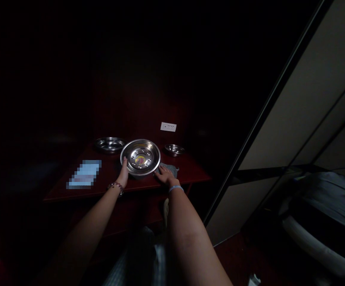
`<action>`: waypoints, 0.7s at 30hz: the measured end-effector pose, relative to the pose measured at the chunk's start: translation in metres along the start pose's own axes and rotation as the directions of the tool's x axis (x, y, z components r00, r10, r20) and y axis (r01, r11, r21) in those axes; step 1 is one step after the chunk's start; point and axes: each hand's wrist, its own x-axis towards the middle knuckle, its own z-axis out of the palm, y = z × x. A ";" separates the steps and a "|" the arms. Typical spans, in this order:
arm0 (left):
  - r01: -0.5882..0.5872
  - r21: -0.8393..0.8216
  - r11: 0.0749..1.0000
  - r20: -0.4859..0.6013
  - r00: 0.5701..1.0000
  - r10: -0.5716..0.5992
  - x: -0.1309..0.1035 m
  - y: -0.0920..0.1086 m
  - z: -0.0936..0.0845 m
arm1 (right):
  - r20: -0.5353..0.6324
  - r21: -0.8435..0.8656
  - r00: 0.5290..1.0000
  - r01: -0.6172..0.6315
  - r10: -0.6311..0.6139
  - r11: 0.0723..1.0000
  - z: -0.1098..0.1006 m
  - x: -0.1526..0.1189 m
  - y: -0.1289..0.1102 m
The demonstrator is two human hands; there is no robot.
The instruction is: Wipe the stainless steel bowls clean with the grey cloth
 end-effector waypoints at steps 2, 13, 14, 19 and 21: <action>0.027 0.000 1.000 -0.050 0.998 -0.027 0.002 -0.003 -0.002 | -0.056 0.002 0.998 0.020 -0.020 1.000 0.000 0.000 0.004; 0.033 -0.006 0.999 -0.055 0.998 -0.033 0.006 -0.006 -0.004 | -0.301 -0.040 0.953 -0.009 -0.003 0.999 0.001 0.003 0.017; 0.032 -0.010 0.999 -0.060 0.998 -0.032 0.006 -0.006 -0.003 | -0.302 -0.050 0.953 -0.018 0.002 0.999 0.000 0.002 0.015; 0.022 -0.017 1.000 -0.057 0.998 -0.023 0.002 -0.003 0.000 | -0.256 -0.083 0.967 -0.005 -0.016 0.997 0.000 0.006 0.003; 0.035 -0.013 0.999 -0.061 0.998 -0.035 0.000 -0.002 0.001 | -0.185 -0.072 0.983 -0.004 -0.010 0.997 0.003 0.009 -0.003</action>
